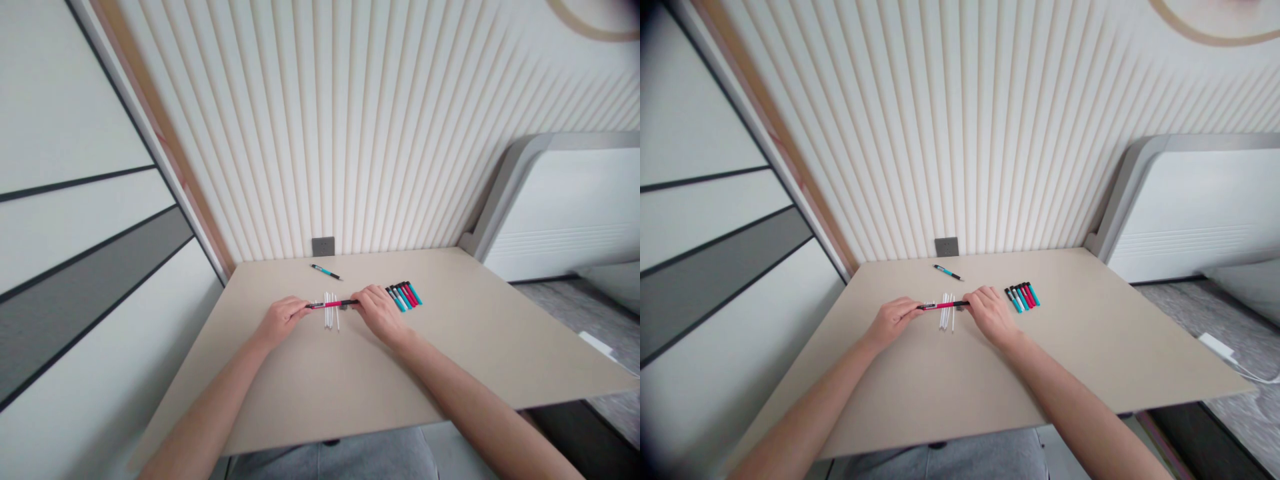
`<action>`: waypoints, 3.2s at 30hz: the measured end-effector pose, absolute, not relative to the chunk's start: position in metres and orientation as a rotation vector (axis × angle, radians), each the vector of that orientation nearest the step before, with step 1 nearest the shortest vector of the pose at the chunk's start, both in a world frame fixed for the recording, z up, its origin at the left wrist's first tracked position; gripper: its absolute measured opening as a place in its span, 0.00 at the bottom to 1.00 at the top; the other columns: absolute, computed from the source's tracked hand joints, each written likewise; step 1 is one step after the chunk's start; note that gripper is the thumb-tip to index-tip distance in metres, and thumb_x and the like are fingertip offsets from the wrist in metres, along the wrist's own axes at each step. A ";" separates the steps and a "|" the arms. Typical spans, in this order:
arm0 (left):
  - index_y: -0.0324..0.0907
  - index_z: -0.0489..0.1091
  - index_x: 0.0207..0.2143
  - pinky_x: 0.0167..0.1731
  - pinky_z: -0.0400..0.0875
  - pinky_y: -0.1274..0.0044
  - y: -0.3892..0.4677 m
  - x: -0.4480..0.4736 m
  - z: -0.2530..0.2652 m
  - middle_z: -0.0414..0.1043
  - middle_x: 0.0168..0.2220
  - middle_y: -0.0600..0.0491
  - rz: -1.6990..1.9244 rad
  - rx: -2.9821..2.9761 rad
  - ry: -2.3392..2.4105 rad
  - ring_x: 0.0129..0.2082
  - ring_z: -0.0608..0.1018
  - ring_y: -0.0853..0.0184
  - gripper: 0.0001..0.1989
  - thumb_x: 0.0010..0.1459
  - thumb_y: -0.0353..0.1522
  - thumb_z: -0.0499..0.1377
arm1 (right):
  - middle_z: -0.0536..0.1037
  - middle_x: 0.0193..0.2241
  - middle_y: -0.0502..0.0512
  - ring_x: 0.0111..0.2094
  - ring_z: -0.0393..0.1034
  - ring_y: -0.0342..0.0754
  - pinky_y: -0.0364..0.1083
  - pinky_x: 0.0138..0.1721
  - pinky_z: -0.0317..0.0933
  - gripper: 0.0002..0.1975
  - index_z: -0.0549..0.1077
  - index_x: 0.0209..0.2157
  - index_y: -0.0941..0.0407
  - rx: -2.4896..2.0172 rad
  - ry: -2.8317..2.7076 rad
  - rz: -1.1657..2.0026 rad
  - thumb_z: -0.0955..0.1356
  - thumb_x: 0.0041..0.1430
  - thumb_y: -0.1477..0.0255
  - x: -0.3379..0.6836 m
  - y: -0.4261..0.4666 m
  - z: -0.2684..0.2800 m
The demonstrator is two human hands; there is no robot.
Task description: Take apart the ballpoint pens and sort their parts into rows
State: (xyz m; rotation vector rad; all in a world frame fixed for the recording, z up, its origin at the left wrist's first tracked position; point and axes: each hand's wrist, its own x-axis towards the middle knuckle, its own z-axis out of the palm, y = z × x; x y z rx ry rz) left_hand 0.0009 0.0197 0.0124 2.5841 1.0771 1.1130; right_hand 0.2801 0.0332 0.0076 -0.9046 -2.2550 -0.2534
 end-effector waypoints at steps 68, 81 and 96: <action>0.42 0.73 0.47 0.35 0.73 0.77 0.022 -0.005 0.005 0.78 0.36 0.50 1.109 2.728 1.045 0.33 0.78 0.68 0.12 0.64 0.34 0.54 | 0.77 0.34 0.56 0.36 0.69 0.49 0.48 0.40 0.61 0.11 0.72 0.43 0.54 -0.859 -2.356 0.144 0.60 0.68 0.67 0.273 0.029 0.007; 0.43 0.70 0.46 0.36 0.71 0.78 0.020 -0.005 0.011 0.75 0.37 0.50 1.122 2.552 1.186 0.36 0.77 0.69 0.11 0.66 0.33 0.51 | 0.76 0.32 0.56 0.36 0.69 0.49 0.47 0.40 0.59 0.09 0.72 0.42 0.56 -0.897 -2.319 0.124 0.62 0.64 0.73 0.277 0.030 0.007; 0.41 0.70 0.41 0.30 0.66 0.79 0.018 -0.006 0.016 0.72 0.33 0.53 1.299 2.338 1.421 0.28 0.71 0.71 0.08 0.64 0.34 0.53 | 0.75 0.32 0.54 0.36 0.68 0.47 0.46 0.41 0.59 0.07 0.73 0.36 0.55 -0.739 -2.551 0.407 0.66 0.54 0.77 0.293 0.030 0.019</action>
